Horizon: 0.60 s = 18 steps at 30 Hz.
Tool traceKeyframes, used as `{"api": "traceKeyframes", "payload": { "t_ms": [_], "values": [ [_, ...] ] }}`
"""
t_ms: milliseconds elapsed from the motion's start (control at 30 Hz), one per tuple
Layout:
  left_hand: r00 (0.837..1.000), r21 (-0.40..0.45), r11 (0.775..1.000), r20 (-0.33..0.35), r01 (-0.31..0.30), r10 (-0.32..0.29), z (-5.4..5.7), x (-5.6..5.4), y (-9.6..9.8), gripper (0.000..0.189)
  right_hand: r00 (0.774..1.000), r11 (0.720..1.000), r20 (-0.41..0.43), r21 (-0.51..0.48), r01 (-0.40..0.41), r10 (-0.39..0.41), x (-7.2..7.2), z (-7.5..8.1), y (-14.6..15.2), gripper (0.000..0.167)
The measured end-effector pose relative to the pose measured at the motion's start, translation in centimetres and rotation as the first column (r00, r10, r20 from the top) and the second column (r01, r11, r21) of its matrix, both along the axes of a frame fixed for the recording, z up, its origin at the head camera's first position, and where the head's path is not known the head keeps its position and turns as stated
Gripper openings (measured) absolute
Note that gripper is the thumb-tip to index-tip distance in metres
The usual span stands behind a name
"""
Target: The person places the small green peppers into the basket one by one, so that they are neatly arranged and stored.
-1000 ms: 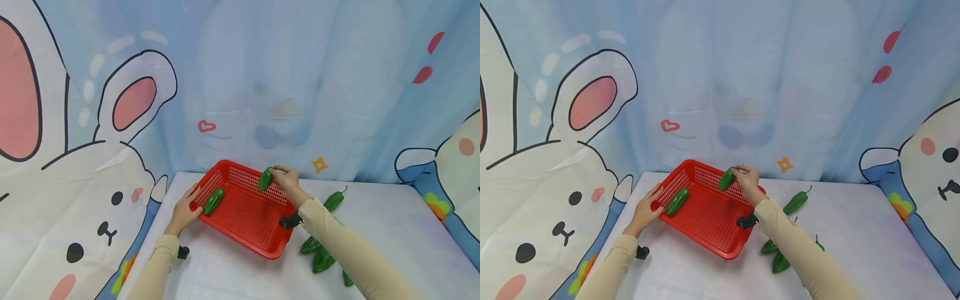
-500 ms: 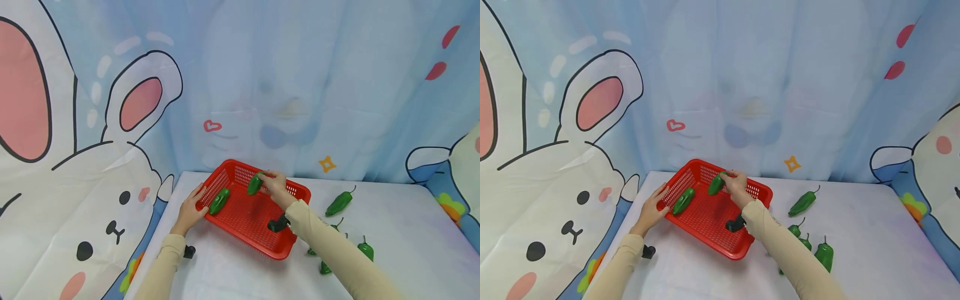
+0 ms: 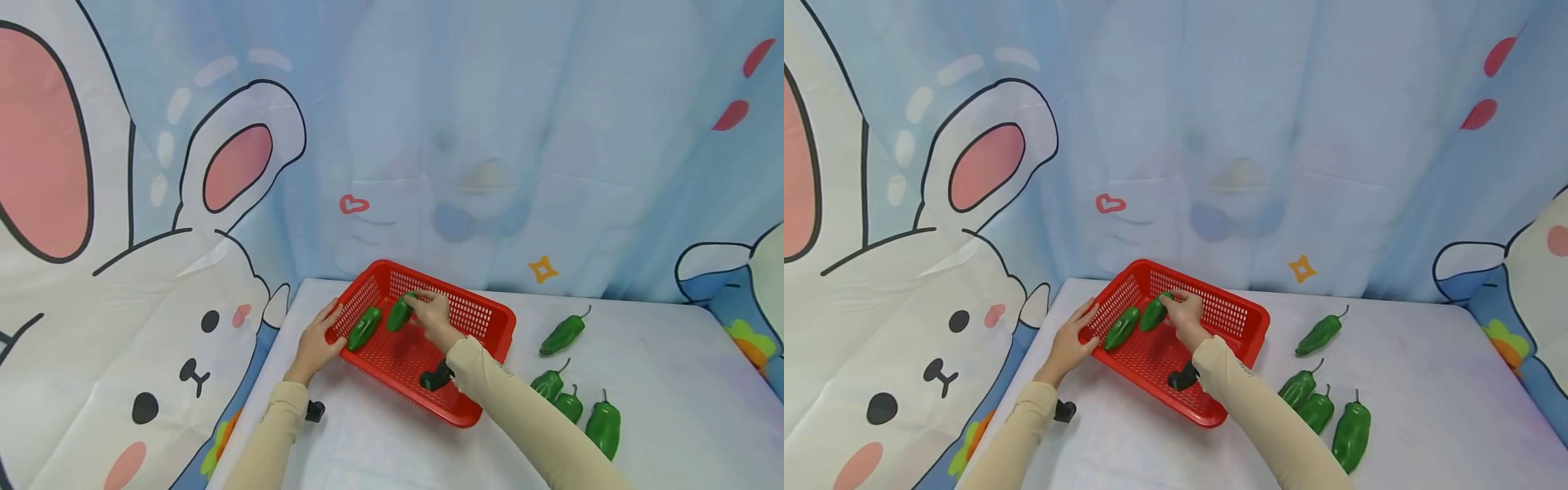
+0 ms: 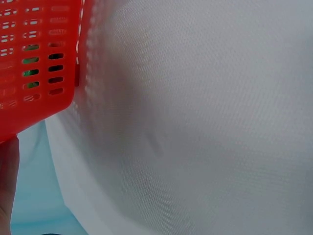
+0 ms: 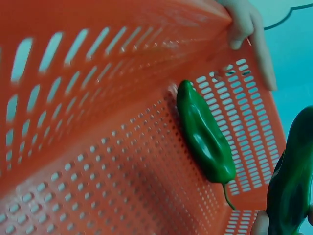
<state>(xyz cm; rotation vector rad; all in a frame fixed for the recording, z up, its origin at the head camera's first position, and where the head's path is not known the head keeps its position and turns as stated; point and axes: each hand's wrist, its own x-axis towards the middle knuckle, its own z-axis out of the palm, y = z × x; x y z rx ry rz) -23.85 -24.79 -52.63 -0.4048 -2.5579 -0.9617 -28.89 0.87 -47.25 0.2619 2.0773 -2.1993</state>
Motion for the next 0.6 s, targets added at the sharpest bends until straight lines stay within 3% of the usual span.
{"api": "traceKeyframes", "payload": {
  "t_ms": [333,600],
  "values": [
    [1.000,0.024,1.000,0.018,-0.005,0.005,-0.3,0.1,-0.2,0.070,0.998,1.000,0.066,0.014,0.011,-0.012,0.1,-1.6,-2.1,0.038],
    [1.000,-0.005,1.000,0.002,-0.010,0.010,0.0,-0.3,-0.1,0.069,0.992,0.998,0.115,0.040,0.053,-0.058,-0.8,-2.7,-2.4,0.042]
  ]
}}
